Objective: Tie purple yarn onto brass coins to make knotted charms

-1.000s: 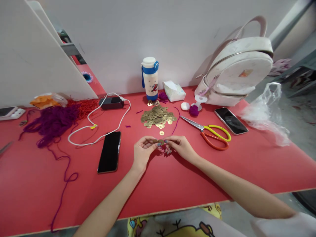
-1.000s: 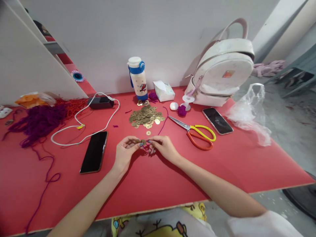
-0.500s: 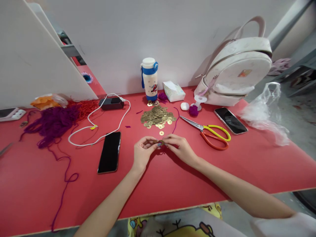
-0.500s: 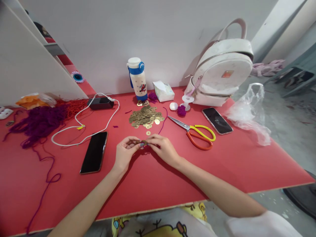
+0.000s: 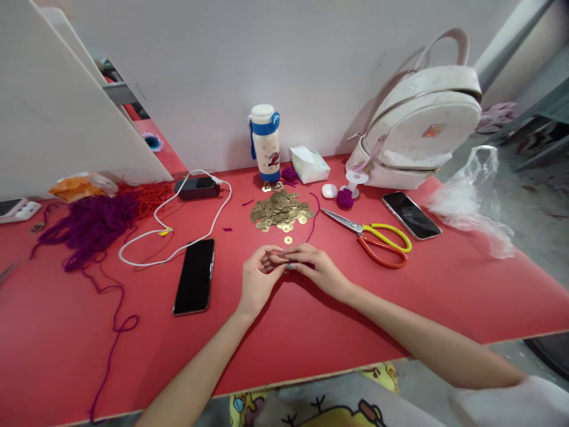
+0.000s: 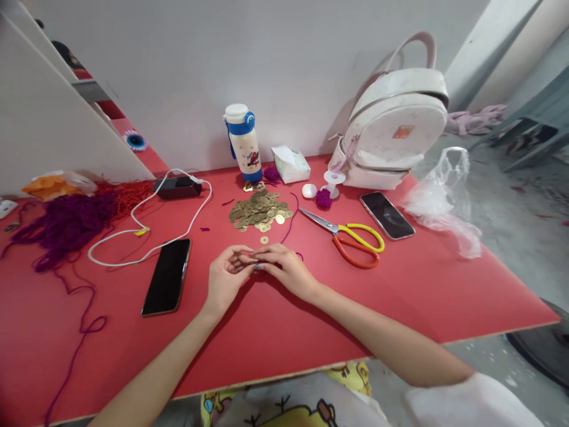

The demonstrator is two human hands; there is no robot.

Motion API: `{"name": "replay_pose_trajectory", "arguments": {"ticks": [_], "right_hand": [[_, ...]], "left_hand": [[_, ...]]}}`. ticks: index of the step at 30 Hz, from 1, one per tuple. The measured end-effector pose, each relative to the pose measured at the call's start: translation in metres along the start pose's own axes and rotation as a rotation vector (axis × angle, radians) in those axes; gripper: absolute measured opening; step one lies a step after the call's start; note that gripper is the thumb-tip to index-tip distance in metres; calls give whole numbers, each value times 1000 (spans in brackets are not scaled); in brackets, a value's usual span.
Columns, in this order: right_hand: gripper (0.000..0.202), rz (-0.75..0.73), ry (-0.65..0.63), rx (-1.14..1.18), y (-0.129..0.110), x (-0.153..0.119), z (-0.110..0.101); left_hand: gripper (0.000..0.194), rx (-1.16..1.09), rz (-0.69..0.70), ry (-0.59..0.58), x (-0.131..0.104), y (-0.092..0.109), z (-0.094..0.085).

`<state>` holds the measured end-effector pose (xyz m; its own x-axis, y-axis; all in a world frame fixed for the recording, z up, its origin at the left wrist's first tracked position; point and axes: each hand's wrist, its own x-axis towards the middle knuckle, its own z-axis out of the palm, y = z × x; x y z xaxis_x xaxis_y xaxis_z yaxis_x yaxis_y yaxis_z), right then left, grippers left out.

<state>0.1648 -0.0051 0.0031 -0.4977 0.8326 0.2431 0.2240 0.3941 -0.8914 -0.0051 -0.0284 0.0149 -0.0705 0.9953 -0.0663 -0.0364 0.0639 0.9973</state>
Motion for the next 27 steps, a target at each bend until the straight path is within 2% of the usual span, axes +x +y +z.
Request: {"name": "replay_pose_trajectory", "arguments": {"ticks": [9, 17, 20, 23, 27], "right_hand": [[28, -28, 52, -23, -1, -1, -2], [30, -144, 56, -275, -1, -2, -5], [28, -139, 88, -296, -1, -3, -6], [27, -60, 159, -180, -3, -2, -9], [29, 152, 258, 233, -4, 5, -15]], "left_hand": [[34, 31, 5, -33, 1, -1, -1], [38, -25, -58, -16, 3, 1, 0], [38, -24, -60, -9, 3, 1, 0], [37, -22, -52, -9, 4, 0, -1], [33, 5, -22, 19, 6, -3, -3]]}}
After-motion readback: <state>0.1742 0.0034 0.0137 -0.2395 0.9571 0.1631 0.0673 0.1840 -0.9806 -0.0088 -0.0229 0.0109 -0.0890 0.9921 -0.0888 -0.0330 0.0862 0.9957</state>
